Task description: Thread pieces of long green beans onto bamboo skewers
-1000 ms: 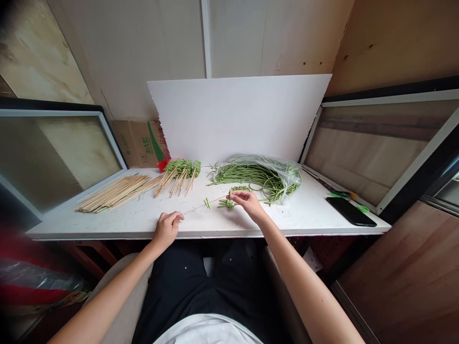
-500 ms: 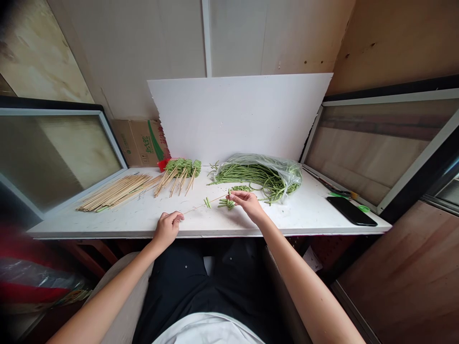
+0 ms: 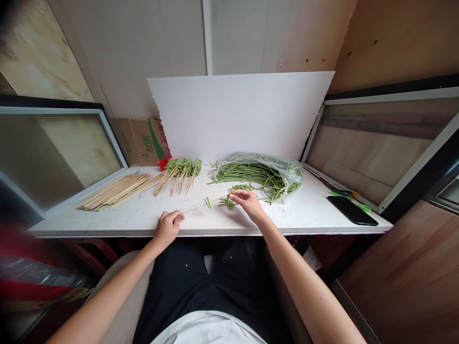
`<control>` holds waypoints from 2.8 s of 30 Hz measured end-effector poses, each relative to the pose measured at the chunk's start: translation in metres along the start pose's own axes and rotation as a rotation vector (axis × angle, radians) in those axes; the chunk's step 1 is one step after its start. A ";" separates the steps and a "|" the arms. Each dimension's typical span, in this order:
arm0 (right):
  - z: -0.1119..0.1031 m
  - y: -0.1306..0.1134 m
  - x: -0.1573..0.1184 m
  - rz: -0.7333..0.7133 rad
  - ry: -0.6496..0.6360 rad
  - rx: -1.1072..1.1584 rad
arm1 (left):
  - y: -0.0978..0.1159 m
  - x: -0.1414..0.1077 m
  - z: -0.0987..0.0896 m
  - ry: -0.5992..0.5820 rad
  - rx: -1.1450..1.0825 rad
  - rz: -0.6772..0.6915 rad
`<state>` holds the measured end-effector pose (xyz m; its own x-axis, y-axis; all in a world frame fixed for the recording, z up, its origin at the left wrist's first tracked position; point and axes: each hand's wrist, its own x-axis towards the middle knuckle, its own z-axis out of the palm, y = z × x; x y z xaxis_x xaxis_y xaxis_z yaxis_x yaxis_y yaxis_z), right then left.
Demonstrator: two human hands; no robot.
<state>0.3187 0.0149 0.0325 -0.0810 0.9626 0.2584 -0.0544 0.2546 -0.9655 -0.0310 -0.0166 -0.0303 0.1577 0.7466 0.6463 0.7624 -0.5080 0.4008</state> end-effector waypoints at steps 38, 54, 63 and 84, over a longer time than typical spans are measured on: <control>0.005 0.000 -0.002 -0.012 0.053 -0.019 | -0.002 0.000 0.001 0.019 -0.005 0.003; 0.004 0.010 0.001 -0.003 0.069 0.056 | 0.000 0.005 0.000 0.086 -0.157 0.094; 0.017 0.006 -0.002 -0.020 0.124 0.064 | -0.002 0.001 0.002 0.060 -0.076 0.140; 0.022 0.005 -0.008 -0.051 0.054 -0.014 | -0.002 0.004 0.002 -0.062 -0.115 0.060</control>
<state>0.2973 0.0066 0.0261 -0.0248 0.9518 0.3056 -0.0434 0.3044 -0.9516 -0.0304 -0.0118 -0.0302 0.2419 0.7369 0.6312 0.6744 -0.5955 0.4367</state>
